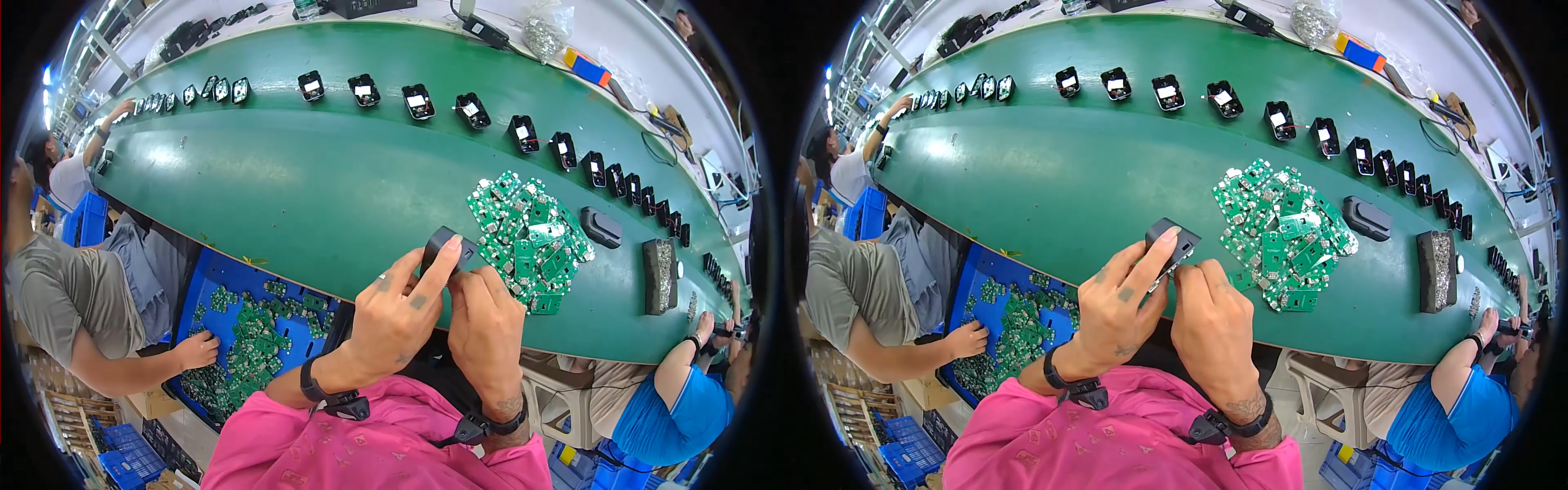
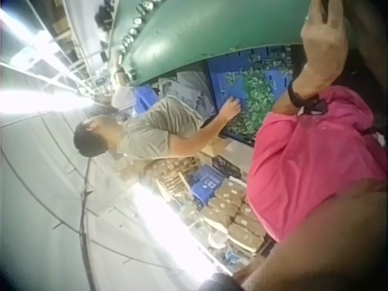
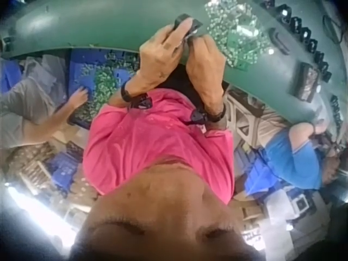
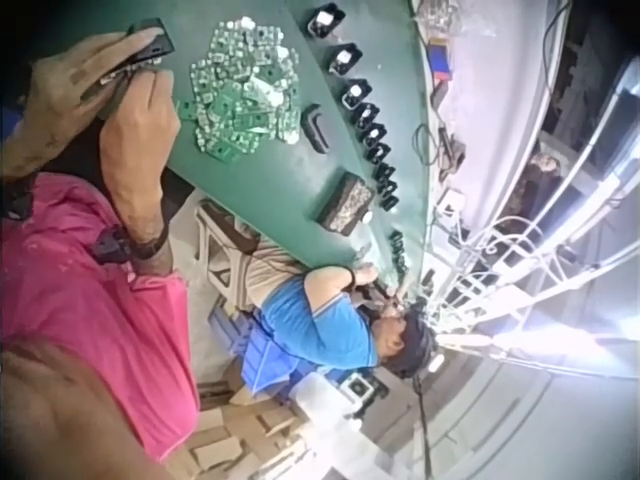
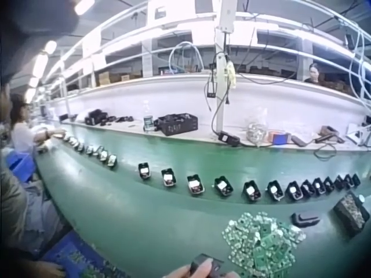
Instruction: The person assembles electronic devices by hand, picking up a circuit board and a plastic housing, fitting the board into the housing, and then placing the assembled unit onto the green conveyor belt.
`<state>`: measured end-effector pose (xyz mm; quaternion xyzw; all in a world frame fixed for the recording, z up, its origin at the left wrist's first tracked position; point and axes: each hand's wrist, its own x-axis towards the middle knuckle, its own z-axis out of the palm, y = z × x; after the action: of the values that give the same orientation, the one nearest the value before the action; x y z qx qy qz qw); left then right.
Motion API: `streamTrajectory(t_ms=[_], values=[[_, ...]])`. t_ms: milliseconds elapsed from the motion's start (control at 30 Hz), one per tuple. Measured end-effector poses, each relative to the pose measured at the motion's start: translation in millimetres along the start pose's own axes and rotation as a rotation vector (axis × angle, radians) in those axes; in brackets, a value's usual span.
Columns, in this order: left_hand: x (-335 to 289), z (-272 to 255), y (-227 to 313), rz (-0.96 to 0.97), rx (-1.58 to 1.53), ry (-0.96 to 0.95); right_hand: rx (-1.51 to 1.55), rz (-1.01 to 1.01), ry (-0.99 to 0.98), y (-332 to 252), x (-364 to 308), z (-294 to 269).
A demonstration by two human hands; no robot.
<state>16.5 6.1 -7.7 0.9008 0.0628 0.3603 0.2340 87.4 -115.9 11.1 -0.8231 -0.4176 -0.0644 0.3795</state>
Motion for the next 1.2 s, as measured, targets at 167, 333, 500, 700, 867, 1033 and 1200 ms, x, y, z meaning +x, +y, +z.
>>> streamTrajectory(t_ms=[167, 333, 500, 700, 867, 1033, 1200], values=[[2, 4, -7, -0.017, -0.059, -0.008, 0.062, 0.037, 0.05, 10, -3, 13], [14, -5, -26, -0.61, -0.823, -0.22, 0.201, 0.172, 0.111, 27, -7, 12], [2, -7, -32, -0.472, -0.869, -0.288, 0.361, 0.267, 0.069, 25, -10, 21], [-5, 11, -32, -0.544, -1.116, -0.413, 0.565, 0.463, 0.26, 23, -24, 22], [-7, 5, -25, -0.412, -0.757, -0.348, 0.635, 0.397, 0.308, 19, -26, 32], [-7, 7, -23, -0.319, -0.772, -0.182, 0.77, 0.257, 0.191, 30, -22, 42], [-7, 4, -24, -0.34, -0.755, -0.231, 0.897, 0.441, 0.196, 30, -20, 38]])
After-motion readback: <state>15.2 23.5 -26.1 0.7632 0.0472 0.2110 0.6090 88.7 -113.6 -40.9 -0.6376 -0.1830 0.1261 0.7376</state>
